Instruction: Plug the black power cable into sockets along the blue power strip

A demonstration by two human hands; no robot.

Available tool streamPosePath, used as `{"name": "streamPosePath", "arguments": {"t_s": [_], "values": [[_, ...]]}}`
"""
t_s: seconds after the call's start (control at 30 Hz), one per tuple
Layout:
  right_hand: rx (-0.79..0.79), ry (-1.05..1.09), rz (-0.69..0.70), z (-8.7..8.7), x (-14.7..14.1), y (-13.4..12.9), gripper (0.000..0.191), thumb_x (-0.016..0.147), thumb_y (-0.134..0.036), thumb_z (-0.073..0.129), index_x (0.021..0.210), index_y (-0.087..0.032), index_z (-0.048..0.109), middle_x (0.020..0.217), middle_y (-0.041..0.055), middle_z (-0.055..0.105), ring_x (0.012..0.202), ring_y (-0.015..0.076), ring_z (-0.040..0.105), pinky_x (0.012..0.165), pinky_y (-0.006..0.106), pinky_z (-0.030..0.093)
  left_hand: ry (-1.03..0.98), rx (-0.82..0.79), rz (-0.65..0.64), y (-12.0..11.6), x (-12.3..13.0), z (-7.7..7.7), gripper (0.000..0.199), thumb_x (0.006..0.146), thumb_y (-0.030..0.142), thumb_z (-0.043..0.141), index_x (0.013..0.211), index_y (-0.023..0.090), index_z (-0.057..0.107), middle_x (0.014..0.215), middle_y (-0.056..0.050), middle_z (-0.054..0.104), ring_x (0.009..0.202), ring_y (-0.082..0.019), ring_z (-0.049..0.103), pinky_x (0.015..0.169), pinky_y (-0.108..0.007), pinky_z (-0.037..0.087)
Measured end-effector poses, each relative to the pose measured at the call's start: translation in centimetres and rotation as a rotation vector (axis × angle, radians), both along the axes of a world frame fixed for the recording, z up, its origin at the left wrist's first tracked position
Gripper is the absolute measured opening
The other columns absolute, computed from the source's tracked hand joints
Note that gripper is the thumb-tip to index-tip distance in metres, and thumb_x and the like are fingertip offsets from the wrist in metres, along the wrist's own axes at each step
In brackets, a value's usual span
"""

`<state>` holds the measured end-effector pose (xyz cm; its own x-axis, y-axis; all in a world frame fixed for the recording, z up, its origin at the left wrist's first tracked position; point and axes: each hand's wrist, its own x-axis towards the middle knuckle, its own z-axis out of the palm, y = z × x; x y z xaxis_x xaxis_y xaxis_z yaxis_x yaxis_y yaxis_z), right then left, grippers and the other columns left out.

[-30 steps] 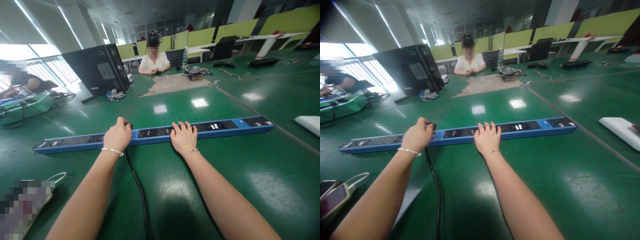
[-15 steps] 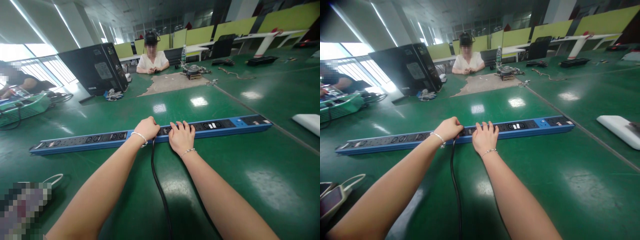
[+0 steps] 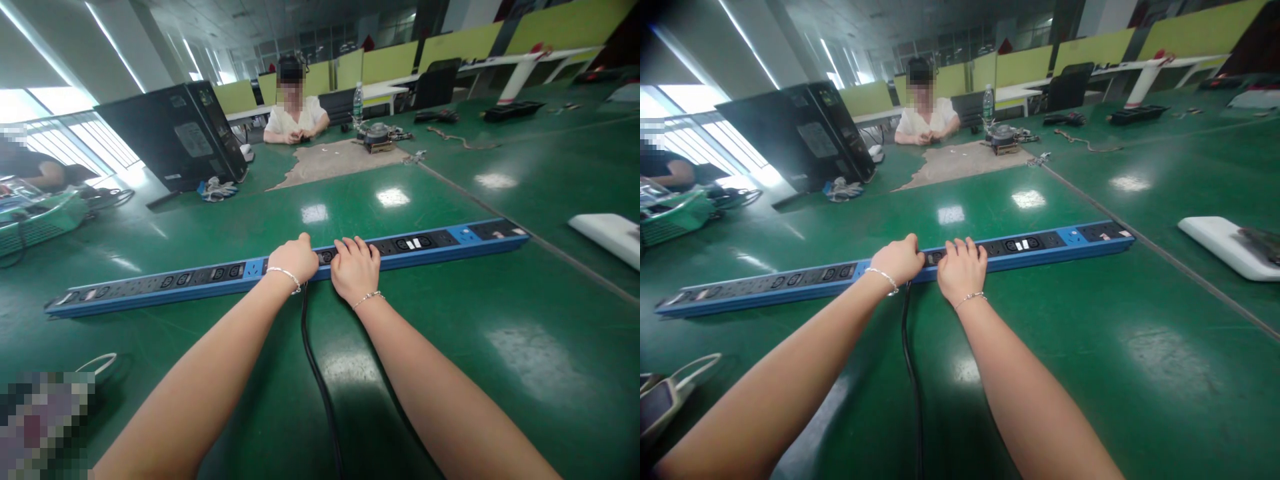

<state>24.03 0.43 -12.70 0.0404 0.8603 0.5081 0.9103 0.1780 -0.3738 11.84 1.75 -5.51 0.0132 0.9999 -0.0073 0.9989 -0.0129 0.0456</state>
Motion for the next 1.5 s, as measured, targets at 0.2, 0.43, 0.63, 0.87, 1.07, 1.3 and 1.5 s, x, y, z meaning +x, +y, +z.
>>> {"name": "streamPosePath", "arguments": {"t_s": [0.2,0.43,0.63,0.87,1.07,1.3,1.5], "values": [[-0.03,0.132,0.105,1.4,-0.6,-1.0,0.033,0.083,-0.018,0.036,0.106,-0.017,0.061,0.109,0.0078,0.062,0.104,0.0197,0.051,0.091,0.032,0.035,-0.03,0.009,-0.018,0.1,-0.6,-0.5,0.028,0.08,0.035,0.038,0.097,0.02,0.054,0.088,-0.012,0.067,0.082,-0.026,0.064,0.068,-0.035,0.046],[-0.241,0.025,0.138,4.2,-4.9,-2.5,0.031,0.086,-0.041,0.041,0.104,-0.017,0.051,0.092,0.0092,0.065,0.083,0.02,0.061,0.071,0.029,0.044,-0.104,0.208,-0.164,-0.8,-6.0,-2.8,0.041,0.089,0.037,0.023,0.097,0.022,0.061,0.098,-0.007,0.065,0.095,-0.019,0.058,0.085,-0.032,0.041],[-0.392,-0.071,-0.011,5.7,-6.0,-1.0,0.02,0.082,-0.03,0.044,0.093,-0.014,0.05,0.082,0.0137,0.066,0.073,0.0221,0.066,0.064,0.029,0.047,-0.026,0.259,-0.336,-2.0,-7.8,-4.6,0.053,0.08,0.043,0.045,0.125,0.016,0.047,0.123,-0.011,0.056,0.113,-0.025,0.048,0.097,-0.039,0.034],[-0.394,-0.068,-0.029,6.2,-5.7,-2.0,0.021,0.083,-0.031,0.042,0.095,-0.015,0.05,0.082,0.0133,0.066,0.073,0.0241,0.064,0.066,0.033,0.046,-0.074,0.279,-0.28,-1.9,-7.4,-4.6,0.05,0.079,0.047,0.046,0.121,0.018,0.051,0.118,-0.008,0.059,0.112,-0.024,0.05,0.097,-0.037,0.033],[-0.172,-0.007,0.016,11.1,-4.7,-1.1,0.031,0.087,-0.036,0.035,0.107,-0.014,0.047,0.087,0.0102,0.065,0.081,0.0234,0.062,0.073,0.033,0.044,-0.093,0.271,-0.284,-1.9,-7.6,-4.7,0.054,0.077,0.053,0.048,0.119,0.02,0.052,0.119,-0.009,0.058,0.113,-0.025,0.049,0.096,-0.037,0.033],[-0.313,0.075,-0.21,7.6,6.0,2.0,0.031,0.085,-0.032,0.04,0.108,-0.015,0.053,0.092,0.0107,0.065,0.084,0.0215,0.061,0.071,0.03,0.043,-0.096,0.319,-0.302,-2.0,-7.6,-5.0,0.059,0.078,0.057,0.047,0.122,0.019,0.05,0.121,-0.011,0.057,0.113,-0.025,0.048,0.097,-0.038,0.032],[-0.405,-0.057,-0.291,5.8,10.1,1.2,0.034,0.085,-0.038,0.041,0.101,-0.014,0.059,0.094,0.0129,0.066,0.091,0.0235,0.06,0.075,0.031,0.042,-0.115,0.316,-0.288,-1.9,-7.7,-5.1,0.059,0.077,0.057,0.047,0.122,0.02,0.05,0.121,-0.01,0.057,0.115,-0.025,0.048,0.098,-0.038,0.031]]}}
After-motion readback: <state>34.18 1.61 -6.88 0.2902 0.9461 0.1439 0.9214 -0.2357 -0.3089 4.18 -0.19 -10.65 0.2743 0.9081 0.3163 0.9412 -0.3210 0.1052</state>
